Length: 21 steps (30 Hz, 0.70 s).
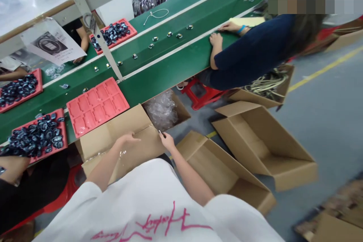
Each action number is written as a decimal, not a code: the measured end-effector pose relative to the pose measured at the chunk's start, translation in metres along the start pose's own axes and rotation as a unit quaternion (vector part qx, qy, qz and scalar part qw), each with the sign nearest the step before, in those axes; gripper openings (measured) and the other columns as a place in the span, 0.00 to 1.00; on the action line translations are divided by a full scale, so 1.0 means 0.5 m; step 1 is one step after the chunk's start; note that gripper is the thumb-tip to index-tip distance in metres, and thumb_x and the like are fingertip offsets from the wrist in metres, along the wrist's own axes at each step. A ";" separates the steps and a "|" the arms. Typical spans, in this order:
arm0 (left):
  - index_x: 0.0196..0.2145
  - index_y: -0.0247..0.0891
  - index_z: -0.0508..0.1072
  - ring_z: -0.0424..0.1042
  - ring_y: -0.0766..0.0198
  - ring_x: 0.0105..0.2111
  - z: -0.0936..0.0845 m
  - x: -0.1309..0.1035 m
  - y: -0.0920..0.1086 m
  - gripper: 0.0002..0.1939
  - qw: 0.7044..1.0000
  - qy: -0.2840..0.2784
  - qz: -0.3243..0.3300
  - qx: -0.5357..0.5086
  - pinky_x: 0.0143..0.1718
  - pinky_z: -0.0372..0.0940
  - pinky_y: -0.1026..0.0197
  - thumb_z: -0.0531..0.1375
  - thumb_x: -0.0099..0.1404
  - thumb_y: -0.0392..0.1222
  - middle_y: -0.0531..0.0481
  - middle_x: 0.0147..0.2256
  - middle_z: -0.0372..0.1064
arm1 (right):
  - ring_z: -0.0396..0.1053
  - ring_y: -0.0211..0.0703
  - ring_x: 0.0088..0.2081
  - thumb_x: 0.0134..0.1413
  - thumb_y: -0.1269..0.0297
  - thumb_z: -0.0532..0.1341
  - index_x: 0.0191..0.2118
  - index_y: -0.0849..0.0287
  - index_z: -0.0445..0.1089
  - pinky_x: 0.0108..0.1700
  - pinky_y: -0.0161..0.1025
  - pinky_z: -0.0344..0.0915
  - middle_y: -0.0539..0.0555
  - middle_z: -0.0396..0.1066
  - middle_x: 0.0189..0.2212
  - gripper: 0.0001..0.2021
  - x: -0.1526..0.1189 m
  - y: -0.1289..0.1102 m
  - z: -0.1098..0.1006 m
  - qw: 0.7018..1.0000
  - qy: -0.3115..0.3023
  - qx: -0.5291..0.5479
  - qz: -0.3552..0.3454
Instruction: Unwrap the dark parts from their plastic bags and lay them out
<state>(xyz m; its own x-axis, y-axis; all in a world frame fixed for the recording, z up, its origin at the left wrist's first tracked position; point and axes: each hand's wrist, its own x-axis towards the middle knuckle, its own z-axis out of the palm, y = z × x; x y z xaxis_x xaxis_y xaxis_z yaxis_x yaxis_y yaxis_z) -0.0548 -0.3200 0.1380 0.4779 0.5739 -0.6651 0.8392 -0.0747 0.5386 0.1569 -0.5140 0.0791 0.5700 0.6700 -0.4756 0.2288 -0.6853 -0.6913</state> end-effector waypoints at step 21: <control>0.53 0.37 0.75 0.72 0.52 0.55 0.070 -0.054 0.026 0.16 0.998 0.033 0.042 0.042 0.58 0.68 0.42 0.63 0.71 0.47 0.41 0.56 0.71 | 0.75 0.44 0.45 0.71 0.53 0.58 0.45 0.61 0.74 0.52 0.48 0.71 0.55 0.77 0.43 0.16 -0.018 -0.071 0.040 0.997 -0.039 -0.011 -0.070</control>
<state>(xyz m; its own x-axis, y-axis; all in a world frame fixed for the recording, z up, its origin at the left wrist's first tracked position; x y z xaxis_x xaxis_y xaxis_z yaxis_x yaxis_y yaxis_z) -0.0476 -0.3650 0.1446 0.5324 0.6142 -0.5825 0.8168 -0.1921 0.5439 0.1280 -0.4901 0.0972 0.4686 0.7790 -0.4167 0.3187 -0.5890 -0.7427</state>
